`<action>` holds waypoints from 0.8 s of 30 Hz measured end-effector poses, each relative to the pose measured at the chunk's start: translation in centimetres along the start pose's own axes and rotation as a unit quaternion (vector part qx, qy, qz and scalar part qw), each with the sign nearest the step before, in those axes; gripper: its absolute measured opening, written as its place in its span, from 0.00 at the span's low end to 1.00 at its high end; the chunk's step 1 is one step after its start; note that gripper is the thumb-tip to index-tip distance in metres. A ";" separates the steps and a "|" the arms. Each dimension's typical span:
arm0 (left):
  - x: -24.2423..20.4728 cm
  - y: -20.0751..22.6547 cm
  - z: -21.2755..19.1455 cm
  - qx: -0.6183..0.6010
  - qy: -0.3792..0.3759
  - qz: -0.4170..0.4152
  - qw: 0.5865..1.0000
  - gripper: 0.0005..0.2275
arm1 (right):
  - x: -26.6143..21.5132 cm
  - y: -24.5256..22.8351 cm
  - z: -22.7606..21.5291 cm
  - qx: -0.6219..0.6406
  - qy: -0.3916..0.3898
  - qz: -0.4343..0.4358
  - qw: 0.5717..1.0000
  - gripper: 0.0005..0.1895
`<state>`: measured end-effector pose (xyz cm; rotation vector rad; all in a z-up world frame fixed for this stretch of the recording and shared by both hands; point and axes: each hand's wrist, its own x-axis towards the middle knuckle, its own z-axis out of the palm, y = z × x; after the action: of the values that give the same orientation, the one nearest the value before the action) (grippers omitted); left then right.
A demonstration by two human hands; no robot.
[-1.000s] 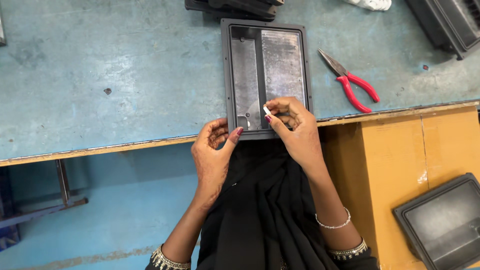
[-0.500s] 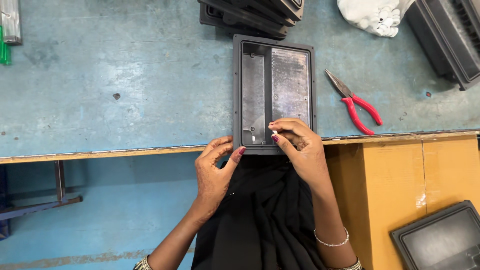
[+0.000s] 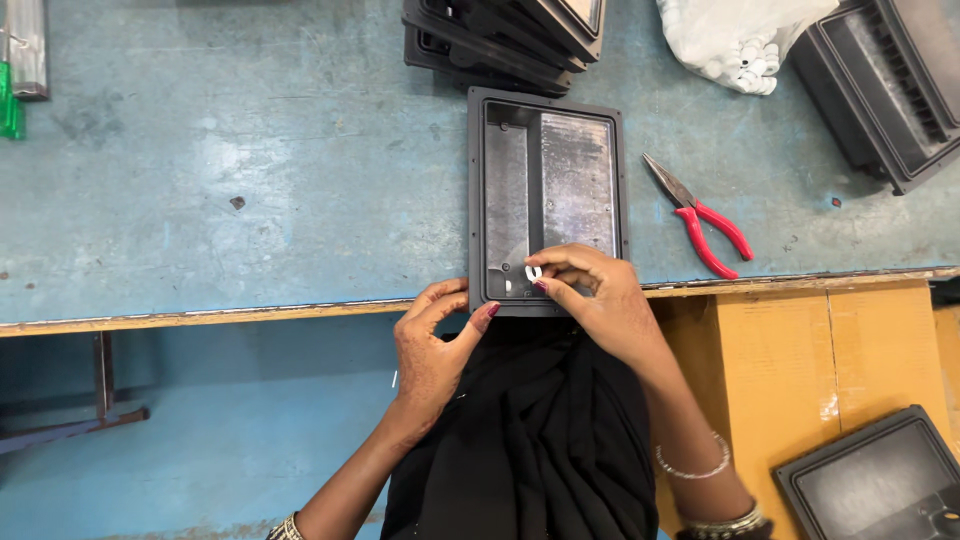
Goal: The person assembles black rectangular electrical enclosures on a workbench. They insert small white plastic plugs into holes on the enclosure sides, then use red-handled pliers to press the plugs flush. The person handles multiple enclosures one at a time, placing completed units aside.
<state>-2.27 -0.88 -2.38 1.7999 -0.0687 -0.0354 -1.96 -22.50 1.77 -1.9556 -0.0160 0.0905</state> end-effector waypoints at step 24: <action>0.1 -0.8 0.1 -0.045 0.009 0.031 0.998 0.11 | 5.6 -3.2 -0.2 -0.164 -0.225 0.065 0.958 0.07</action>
<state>-2.16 -0.77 -3.22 1.7059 -0.1088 0.0213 3.76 -21.18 4.45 -2.2254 -0.2140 0.6546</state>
